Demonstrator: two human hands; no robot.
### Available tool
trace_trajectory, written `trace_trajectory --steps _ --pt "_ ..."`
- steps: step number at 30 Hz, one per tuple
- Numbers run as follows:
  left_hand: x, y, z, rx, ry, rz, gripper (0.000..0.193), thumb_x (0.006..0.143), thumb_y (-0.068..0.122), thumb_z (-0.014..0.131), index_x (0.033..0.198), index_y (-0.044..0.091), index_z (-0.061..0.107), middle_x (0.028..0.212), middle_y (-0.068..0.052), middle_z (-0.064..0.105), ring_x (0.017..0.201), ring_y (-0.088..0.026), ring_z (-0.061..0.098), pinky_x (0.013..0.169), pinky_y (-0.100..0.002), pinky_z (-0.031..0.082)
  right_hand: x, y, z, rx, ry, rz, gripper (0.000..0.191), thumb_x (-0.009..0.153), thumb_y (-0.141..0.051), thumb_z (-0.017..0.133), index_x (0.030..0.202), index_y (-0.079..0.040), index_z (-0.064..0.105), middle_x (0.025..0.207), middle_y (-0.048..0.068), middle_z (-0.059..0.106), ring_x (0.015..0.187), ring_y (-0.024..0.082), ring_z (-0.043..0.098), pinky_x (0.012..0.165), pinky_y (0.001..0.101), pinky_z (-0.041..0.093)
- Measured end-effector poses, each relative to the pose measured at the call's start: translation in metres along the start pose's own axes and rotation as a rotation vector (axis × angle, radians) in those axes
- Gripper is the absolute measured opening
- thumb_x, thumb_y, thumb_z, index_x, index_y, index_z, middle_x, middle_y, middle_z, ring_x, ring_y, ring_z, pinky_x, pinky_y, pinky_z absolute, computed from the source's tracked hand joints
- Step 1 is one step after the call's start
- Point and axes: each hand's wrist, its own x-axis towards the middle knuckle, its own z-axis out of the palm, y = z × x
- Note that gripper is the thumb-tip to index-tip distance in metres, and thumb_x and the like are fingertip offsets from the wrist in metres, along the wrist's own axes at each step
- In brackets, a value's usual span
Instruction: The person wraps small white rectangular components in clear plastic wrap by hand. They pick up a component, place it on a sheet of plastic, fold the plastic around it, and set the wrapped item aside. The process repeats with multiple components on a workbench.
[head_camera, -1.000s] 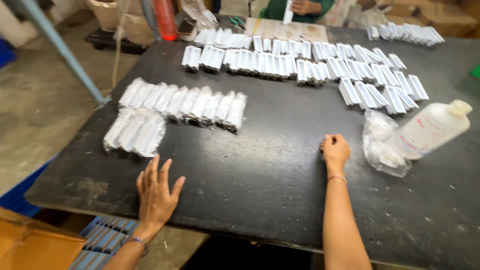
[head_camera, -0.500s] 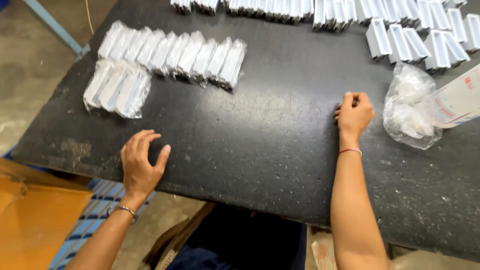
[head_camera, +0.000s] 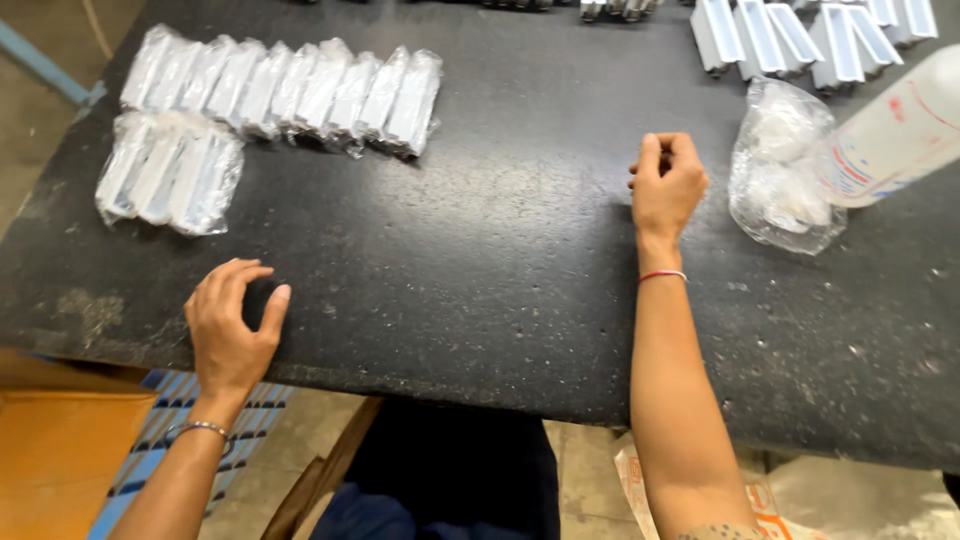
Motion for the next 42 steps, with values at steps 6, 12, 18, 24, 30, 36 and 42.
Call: trace_trajectory --steps 6,12,18,24,30,36,42 --pt "-0.006 -0.011 0.001 0.026 0.012 0.016 0.025 0.099 0.028 0.072 0.117 0.012 0.068 0.128 -0.007 0.066 0.129 -0.028 0.058 0.113 -0.046 0.041 0.004 -0.021 -0.001 -0.065 0.040 0.005 0.020 0.102 -0.018 0.064 0.091 -0.002 0.067 0.068 0.006 0.071 0.055 0.011 0.067 0.053 0.0279 0.052" --pt "-0.010 -0.043 0.007 0.056 0.018 0.111 0.020 0.104 0.031 0.072 0.112 0.014 0.069 0.125 -0.003 0.067 0.120 -0.024 0.060 0.105 -0.038 0.045 0.033 -0.009 -0.050 -0.276 0.341 0.018 0.021 0.096 -0.019 0.070 0.083 -0.003 0.067 0.070 0.010 0.071 0.062 0.022 0.069 0.063 0.0373 0.053" --pt "-0.020 -0.069 0.025 0.127 0.030 0.096 0.015 0.102 0.031 0.072 0.109 0.017 0.070 0.123 0.001 0.065 0.120 -0.020 0.060 0.106 -0.036 0.045 0.026 0.034 -0.159 -0.503 0.160 0.232 0.019 0.077 -0.013 0.075 0.094 -0.006 0.075 0.095 0.011 0.075 0.087 0.028 0.072 0.080 0.0390 0.054" --pt "-0.028 -0.071 0.029 0.121 0.067 0.076 0.011 0.099 0.029 0.072 0.105 0.020 0.071 0.121 0.002 0.065 0.122 -0.019 0.059 0.109 -0.036 0.044 0.028 0.068 -0.146 -0.727 -0.022 0.242 0.042 0.056 -0.008 0.088 0.098 -0.011 0.082 0.108 0.014 0.074 0.098 0.039 0.063 0.085 0.0442 0.050" --pt "-0.028 -0.059 0.031 0.146 0.061 0.031 0.010 0.099 0.029 0.074 0.105 0.021 0.073 0.123 0.004 0.064 0.124 -0.018 0.058 0.108 -0.035 0.043 0.031 0.081 -0.165 -0.523 0.042 0.379 0.021 0.082 -0.016 0.080 0.103 -0.015 0.081 0.108 0.013 0.079 0.103 0.029 0.076 0.095 0.0385 0.057" --pt "-0.027 -0.038 0.018 0.146 0.011 0.003 0.011 0.097 0.028 0.075 0.104 0.021 0.073 0.126 0.004 0.062 0.126 -0.020 0.056 0.109 -0.038 0.042 0.029 0.103 -0.149 -0.837 0.014 0.030 0.043 0.053 -0.012 0.096 0.093 -0.008 0.083 0.100 0.023 0.070 0.087 0.041 0.067 0.076 0.0432 0.054" --pt "0.007 -0.001 0.009 -0.016 -0.040 0.005 0.021 0.089 0.028 0.075 0.106 0.019 0.072 0.133 -0.001 0.063 0.131 -0.026 0.053 0.116 -0.044 0.037 0.029 0.084 -0.170 -0.573 0.085 0.298 0.028 0.074 -0.015 0.087 0.100 -0.006 0.079 0.088 0.011 0.073 0.081 0.024 0.071 0.076 0.0371 0.054"
